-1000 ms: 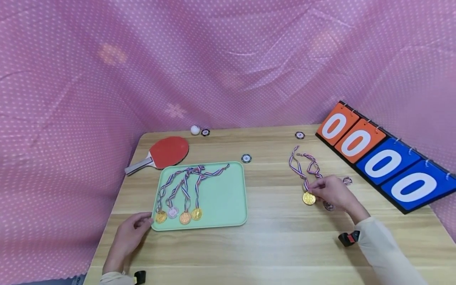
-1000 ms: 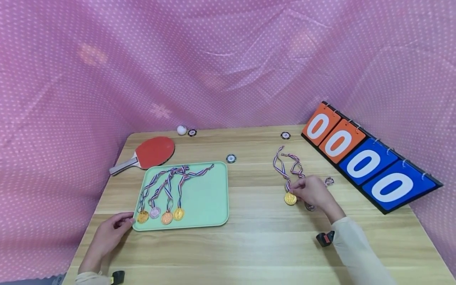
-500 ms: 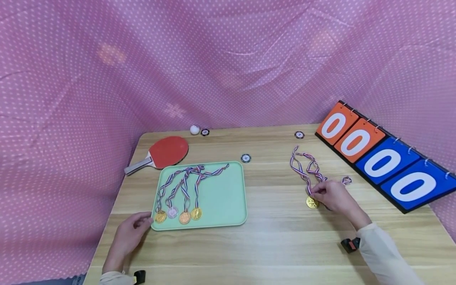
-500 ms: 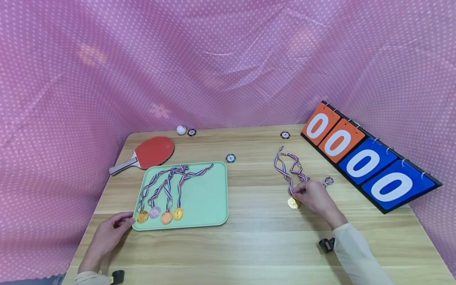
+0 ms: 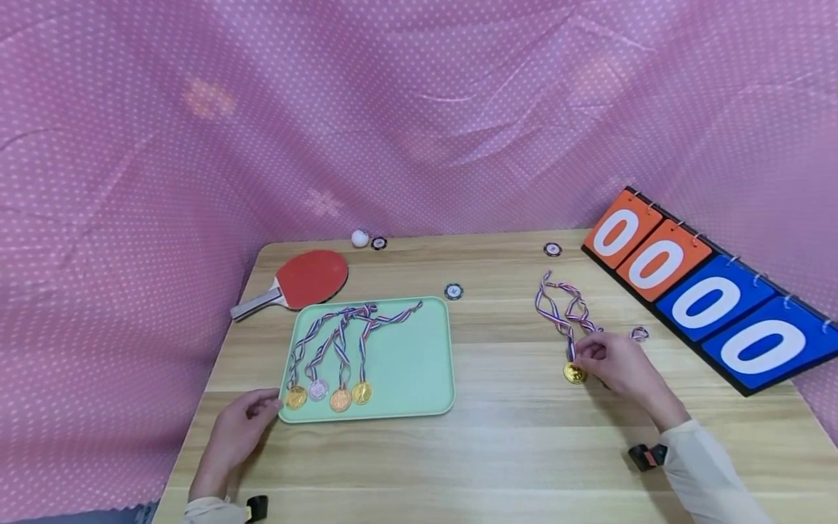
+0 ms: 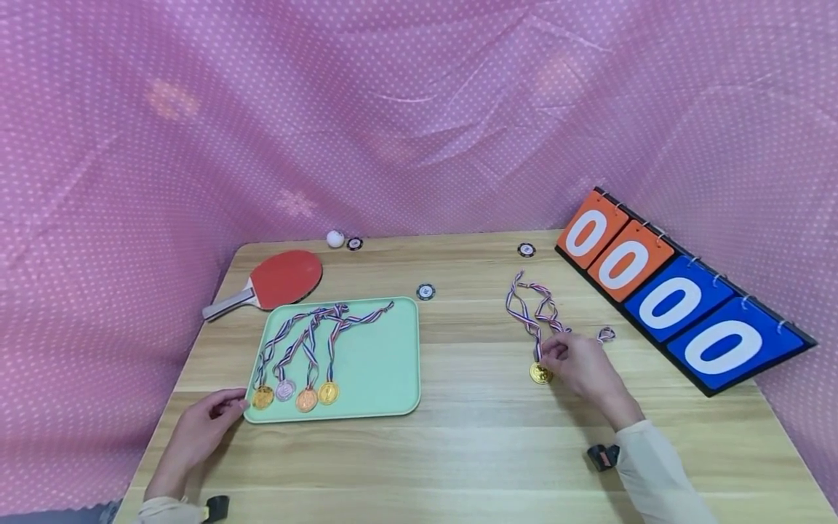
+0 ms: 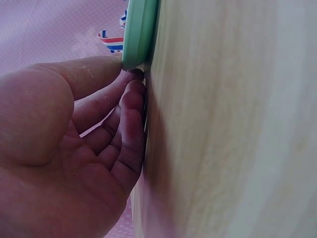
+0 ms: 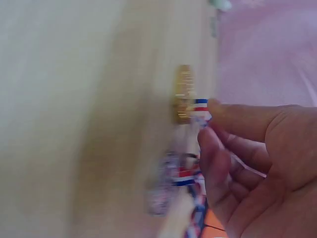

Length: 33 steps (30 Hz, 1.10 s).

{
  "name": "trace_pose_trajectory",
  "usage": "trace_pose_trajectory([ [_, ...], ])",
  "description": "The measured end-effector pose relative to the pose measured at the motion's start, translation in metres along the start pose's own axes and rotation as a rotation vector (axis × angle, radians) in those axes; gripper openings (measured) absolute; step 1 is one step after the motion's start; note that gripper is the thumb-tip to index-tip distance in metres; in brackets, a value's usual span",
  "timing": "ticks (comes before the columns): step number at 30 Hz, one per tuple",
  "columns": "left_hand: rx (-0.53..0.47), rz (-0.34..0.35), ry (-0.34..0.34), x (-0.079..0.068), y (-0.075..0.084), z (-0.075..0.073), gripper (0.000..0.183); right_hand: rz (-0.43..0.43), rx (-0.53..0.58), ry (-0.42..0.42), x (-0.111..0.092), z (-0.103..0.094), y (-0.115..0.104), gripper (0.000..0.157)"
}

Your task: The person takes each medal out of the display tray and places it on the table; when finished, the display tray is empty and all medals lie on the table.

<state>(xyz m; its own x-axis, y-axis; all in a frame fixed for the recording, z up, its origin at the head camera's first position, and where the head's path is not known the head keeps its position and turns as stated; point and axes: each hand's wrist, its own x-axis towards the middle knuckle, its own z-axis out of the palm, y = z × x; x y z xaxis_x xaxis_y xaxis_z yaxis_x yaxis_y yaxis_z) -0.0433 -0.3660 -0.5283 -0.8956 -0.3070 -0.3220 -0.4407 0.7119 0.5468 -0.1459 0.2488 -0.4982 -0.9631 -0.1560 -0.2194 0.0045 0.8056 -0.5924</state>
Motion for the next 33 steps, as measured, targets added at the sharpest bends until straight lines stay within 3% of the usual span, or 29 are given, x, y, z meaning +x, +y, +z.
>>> trace_pose_trajectory([
  [5, -0.001, 0.013, 0.007, 0.001, -0.001, -0.001, 0.051, -0.034, -0.049, 0.160, -0.004, -0.010, -0.020, 0.019],
  [9, -0.002, 0.009, 0.009, 0.002, 0.000, -0.002, 0.050, -0.098, 0.002, 0.196, -0.001, 0.001, -0.052, 0.016],
  [13, -0.002, 0.017, 0.016, 0.002, -0.001, -0.002, 0.048, -0.197, 0.083, 0.141, 0.004, 0.040, -0.094, 0.013],
  [17, -0.002, 0.018, 0.007, 0.000, -0.001, -0.002, 0.047, -0.244, 0.193, -0.029, 0.007, 0.092, -0.140, 0.015],
  [20, -0.006, 0.007, 0.006, -0.001, -0.002, 0.000, 0.047, -0.304, 0.185, -0.112, 0.013, 0.131, -0.171, 0.019],
  [23, -0.016, 0.003, 0.012, -0.002, -0.003, 0.001, 0.048, -0.367, 0.140, -0.136, 0.023, 0.161, -0.200, 0.024],
  [27, -0.035, 0.008, 0.007, -0.002, -0.004, 0.001, 0.048, -0.373, 0.155, -0.157, 0.035, 0.188, -0.230, 0.029],
  [33, -0.034, 0.036, 0.004, -0.002, -0.003, -0.002, 0.047, -0.306, 0.199, -0.160, 0.047, 0.208, -0.254, 0.027],
])
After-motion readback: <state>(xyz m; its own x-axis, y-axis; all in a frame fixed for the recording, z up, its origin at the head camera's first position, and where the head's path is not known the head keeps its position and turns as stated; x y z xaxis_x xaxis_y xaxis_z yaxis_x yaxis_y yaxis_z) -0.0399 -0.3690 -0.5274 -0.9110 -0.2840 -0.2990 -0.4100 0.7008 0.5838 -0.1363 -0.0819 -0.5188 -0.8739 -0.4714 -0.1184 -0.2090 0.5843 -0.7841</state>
